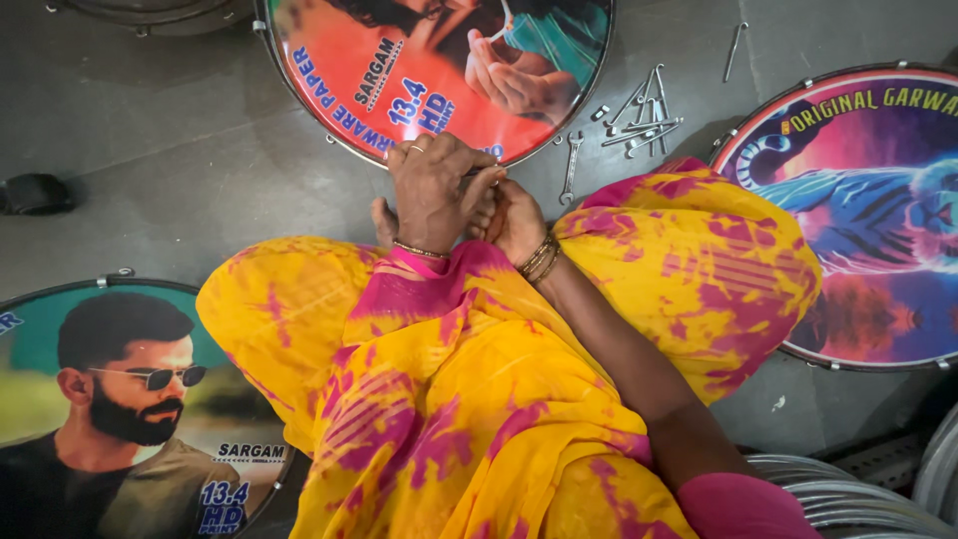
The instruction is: The person assembles a drum by placing the head on the shell, inserting metal bolts into the rim, and tightening them with a wrench.
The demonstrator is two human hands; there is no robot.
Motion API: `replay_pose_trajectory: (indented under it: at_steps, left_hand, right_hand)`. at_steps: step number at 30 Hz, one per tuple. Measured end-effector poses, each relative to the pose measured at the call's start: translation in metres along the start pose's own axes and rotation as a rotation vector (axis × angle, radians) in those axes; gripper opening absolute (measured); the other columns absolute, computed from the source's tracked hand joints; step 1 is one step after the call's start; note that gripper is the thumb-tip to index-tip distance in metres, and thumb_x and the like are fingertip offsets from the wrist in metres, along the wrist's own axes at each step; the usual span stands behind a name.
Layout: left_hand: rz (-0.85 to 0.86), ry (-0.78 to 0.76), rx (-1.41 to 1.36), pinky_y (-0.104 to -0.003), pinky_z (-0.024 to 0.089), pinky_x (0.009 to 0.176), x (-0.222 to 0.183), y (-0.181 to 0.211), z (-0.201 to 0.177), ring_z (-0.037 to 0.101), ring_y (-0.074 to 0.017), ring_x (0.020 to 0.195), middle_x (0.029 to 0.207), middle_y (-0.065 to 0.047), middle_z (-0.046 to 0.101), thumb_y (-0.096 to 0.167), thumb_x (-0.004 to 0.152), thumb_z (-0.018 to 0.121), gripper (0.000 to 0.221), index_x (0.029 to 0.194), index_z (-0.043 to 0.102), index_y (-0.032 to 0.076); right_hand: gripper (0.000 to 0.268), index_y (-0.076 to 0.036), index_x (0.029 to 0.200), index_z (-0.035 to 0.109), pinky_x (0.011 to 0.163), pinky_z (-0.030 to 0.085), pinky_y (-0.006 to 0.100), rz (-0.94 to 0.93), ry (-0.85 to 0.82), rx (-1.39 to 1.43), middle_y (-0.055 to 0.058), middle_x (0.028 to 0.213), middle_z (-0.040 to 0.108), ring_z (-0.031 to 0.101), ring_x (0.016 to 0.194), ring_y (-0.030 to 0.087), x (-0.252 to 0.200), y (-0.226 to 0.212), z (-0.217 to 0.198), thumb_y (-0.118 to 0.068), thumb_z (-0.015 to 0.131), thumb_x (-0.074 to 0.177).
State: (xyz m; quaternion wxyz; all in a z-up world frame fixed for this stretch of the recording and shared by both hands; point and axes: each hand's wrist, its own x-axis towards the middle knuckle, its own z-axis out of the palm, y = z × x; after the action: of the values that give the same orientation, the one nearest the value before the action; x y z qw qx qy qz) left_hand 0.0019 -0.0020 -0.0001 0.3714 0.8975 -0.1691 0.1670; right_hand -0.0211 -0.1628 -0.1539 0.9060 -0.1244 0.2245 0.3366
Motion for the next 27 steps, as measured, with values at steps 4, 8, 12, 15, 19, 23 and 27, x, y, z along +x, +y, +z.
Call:
replay_pose_trajectory:
  at_steps: [4, 8, 12, 15, 19, 23, 27]
  left_hand:
    - [0.001, 0.021, -0.002, -0.042, 0.038, 0.091, 0.000, 0.002, -0.001, 0.061, -0.0223, 0.090, 0.090, 0.001, 0.066, 0.030, 0.086, 0.083, 0.014, 0.092, 0.078, 0.019]
    - [0.001, 0.013, 0.000, -0.042, 0.038, 0.090, 0.000, 0.002, -0.001, 0.061, -0.0221, 0.090, 0.090, 0.002, 0.066, 0.031, 0.086, 0.083, 0.014, 0.092, 0.078, 0.019]
    - [0.008, 0.018, 0.013, -0.042, 0.038, 0.090, 0.001, 0.002, 0.000, 0.061, -0.0226, 0.089, 0.090, 0.001, 0.066, 0.032, 0.086, 0.084, 0.016, 0.092, 0.078, 0.019]
    - [0.004, 0.018, 0.005, -0.043, 0.038, 0.089, 0.000, 0.000, 0.000, 0.062, -0.0220, 0.088, 0.089, 0.001, 0.066, 0.033, 0.086, 0.083, 0.016, 0.092, 0.079, 0.019]
    - [0.007, 0.015, 0.006, -0.043, 0.038, 0.090, 0.000, 0.000, 0.000, 0.062, -0.0223, 0.090, 0.090, 0.001, 0.066, 0.033, 0.086, 0.083, 0.016, 0.092, 0.078, 0.019]
    - [0.002, 0.020, 0.014, -0.043, 0.038, 0.090, 0.001, 0.002, 0.000, 0.061, -0.0225, 0.090, 0.089, 0.000, 0.065, 0.034, 0.086, 0.083, 0.018, 0.092, 0.078, 0.018]
    - [0.000, 0.005, 0.004, -0.043, 0.037, 0.091, -0.001, 0.002, -0.001, 0.061, -0.0221, 0.091, 0.089, 0.001, 0.066, 0.033, 0.086, 0.082, 0.014, 0.091, 0.079, 0.020]
  right_hand:
    - [0.030, -0.017, 0.092, 0.057, 0.063, 0.046, 0.035, 0.003, 0.092, -0.019, -0.002, 0.071, 0.049, 0.053, 0.066, 0.018, 0.000, -0.002, -0.002, -0.041, 0.042, 0.102]
    - [0.027, -0.017, 0.097, 0.057, 0.067, 0.046, 0.034, -0.033, 0.145, -0.043, -0.002, 0.075, 0.049, 0.053, 0.070, 0.018, 0.000, -0.001, -0.002, -0.038, 0.042, 0.104]
    - [0.031, -0.018, 0.090, 0.056, 0.061, 0.045, 0.035, -0.030, -0.033, -0.076, -0.002, 0.069, 0.049, 0.052, 0.063, 0.018, -0.002, -0.001, 0.004, -0.043, 0.044, 0.104]
    - [0.031, -0.018, 0.093, 0.059, 0.059, 0.044, 0.034, 0.001, 0.169, -0.073, -0.003, 0.067, 0.048, 0.051, 0.062, 0.017, -0.005, -0.002, 0.009, -0.043, 0.042, 0.098]
    - [0.030, -0.017, 0.089, 0.056, 0.061, 0.043, 0.034, -0.015, 0.058, -0.055, -0.003, 0.069, 0.049, 0.051, 0.064, 0.017, -0.006, -0.001, 0.012, -0.040, 0.044, 0.103]
    - [0.032, -0.016, 0.086, 0.057, 0.057, 0.043, 0.034, -0.023, 0.193, -0.067, -0.003, 0.065, 0.048, 0.049, 0.059, 0.017, -0.006, -0.002, 0.014, -0.042, 0.043, 0.098]
    - [0.028, -0.015, 0.092, 0.058, 0.062, 0.043, 0.033, -0.012, 0.172, -0.054, -0.002, 0.072, 0.051, 0.050, 0.065, 0.017, -0.005, 0.000, 0.012, -0.037, 0.043, 0.101]
